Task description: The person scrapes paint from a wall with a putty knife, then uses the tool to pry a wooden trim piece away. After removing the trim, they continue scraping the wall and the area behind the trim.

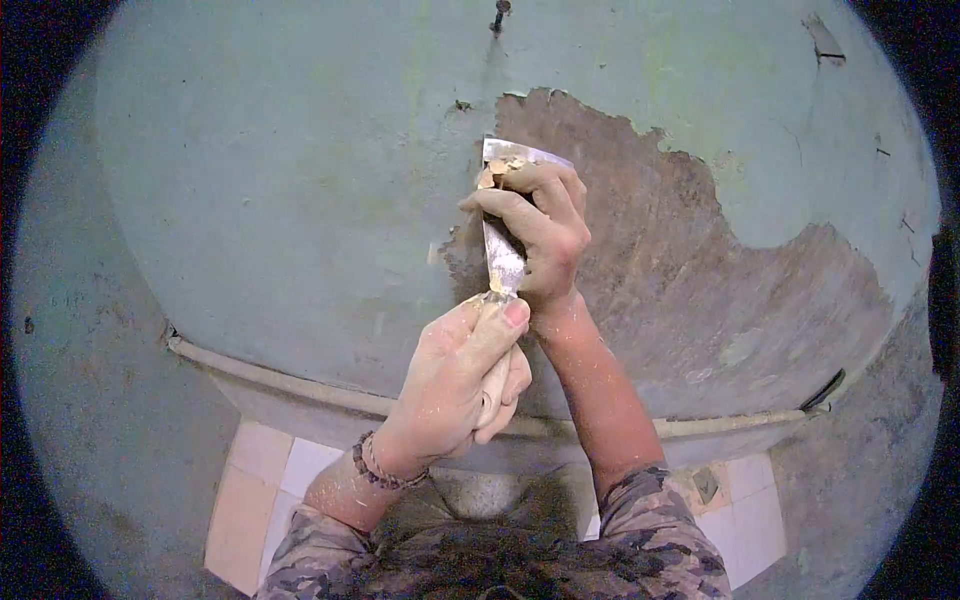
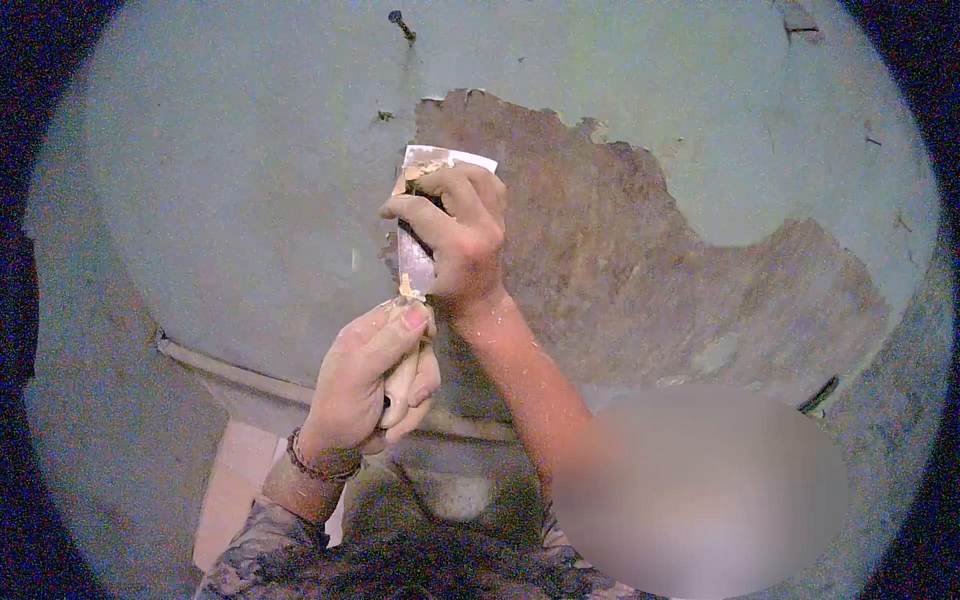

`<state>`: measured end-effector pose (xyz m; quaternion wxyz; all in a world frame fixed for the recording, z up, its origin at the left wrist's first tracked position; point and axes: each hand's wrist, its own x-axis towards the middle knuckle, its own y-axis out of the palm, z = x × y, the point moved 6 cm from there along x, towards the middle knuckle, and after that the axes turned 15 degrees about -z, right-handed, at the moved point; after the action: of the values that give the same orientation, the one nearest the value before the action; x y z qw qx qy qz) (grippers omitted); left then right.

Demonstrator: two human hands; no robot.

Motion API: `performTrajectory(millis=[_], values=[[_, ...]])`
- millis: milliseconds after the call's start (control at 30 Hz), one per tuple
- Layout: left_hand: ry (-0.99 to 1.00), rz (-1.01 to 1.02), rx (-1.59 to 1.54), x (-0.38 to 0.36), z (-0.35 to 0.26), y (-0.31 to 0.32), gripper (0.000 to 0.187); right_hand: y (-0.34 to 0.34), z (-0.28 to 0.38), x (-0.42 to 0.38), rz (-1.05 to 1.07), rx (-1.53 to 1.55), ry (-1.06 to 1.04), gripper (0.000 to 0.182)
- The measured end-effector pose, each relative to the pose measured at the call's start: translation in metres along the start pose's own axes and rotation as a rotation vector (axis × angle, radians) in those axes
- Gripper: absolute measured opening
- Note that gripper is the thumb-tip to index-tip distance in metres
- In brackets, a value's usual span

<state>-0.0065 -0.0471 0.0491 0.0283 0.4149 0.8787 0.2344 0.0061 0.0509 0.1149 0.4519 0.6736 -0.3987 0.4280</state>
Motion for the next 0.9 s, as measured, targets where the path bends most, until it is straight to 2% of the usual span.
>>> performTrajectory(millis=[100,200,267,333,400,467,567,700,767,800,867,900], values=[[0.056,-0.01,0.02,0.01,-0.015,0.005,0.027,0.012,-0.008,0.031,-0.014,0.035,-0.125,0.016],[0.074,0.025,-0.064,0.009,-0.03,0.015,0.028,0.018,-0.011,0.043,0.007,0.053,-0.081,0.018],[0.1,0.006,0.01,0.003,-0.02,0.006,0.029,0.013,-0.009,0.022,0.006,0.008,-0.064,0.017],[-0.018,0.037,-0.04,-0.004,-0.007,0.0,0.034,0.009,-0.007,0.002,0.022,0.01,-0.018,0.018],[0.004,0.025,0.007,0.004,-0.013,0.001,0.035,0.017,-0.009,0.024,0.01,0.026,-0.129,0.024],[0.122,0.037,-0.03,0.012,-0.033,0.009,0.032,0.023,-0.012,0.044,0.079,0.008,-0.074,0.024],[0.057,0.012,-0.007,0.002,-0.023,0.005,0.03,0.013,-0.003,0.033,0.038,-0.012,-0.073,0.023],[-0.114,-0.036,0.026,-0.021,0.06,-0.039,0.028,-0.019,0.018,-0.073,0.218,-0.041,0.061,0.02],[-0.039,-0.094,0.099,-0.019,0.132,-0.078,0.024,-0.038,0.035,-0.122,0.204,-0.046,0.097,0.023],[-0.07,-0.117,0.09,-0.026,0.139,-0.083,0.024,-0.042,0.039,-0.15,0.23,-0.038,0.126,0.023],[0.159,-0.13,0.68,-0.043,0.145,-0.093,0.027,-0.058,0.056,-0.203,0.256,-0.067,0.189,0.023],[0.024,-0.267,0.628,-0.048,0.164,-0.11,0.031,-0.064,0.061,-0.223,0.296,-0.041,0.218,0.024]])
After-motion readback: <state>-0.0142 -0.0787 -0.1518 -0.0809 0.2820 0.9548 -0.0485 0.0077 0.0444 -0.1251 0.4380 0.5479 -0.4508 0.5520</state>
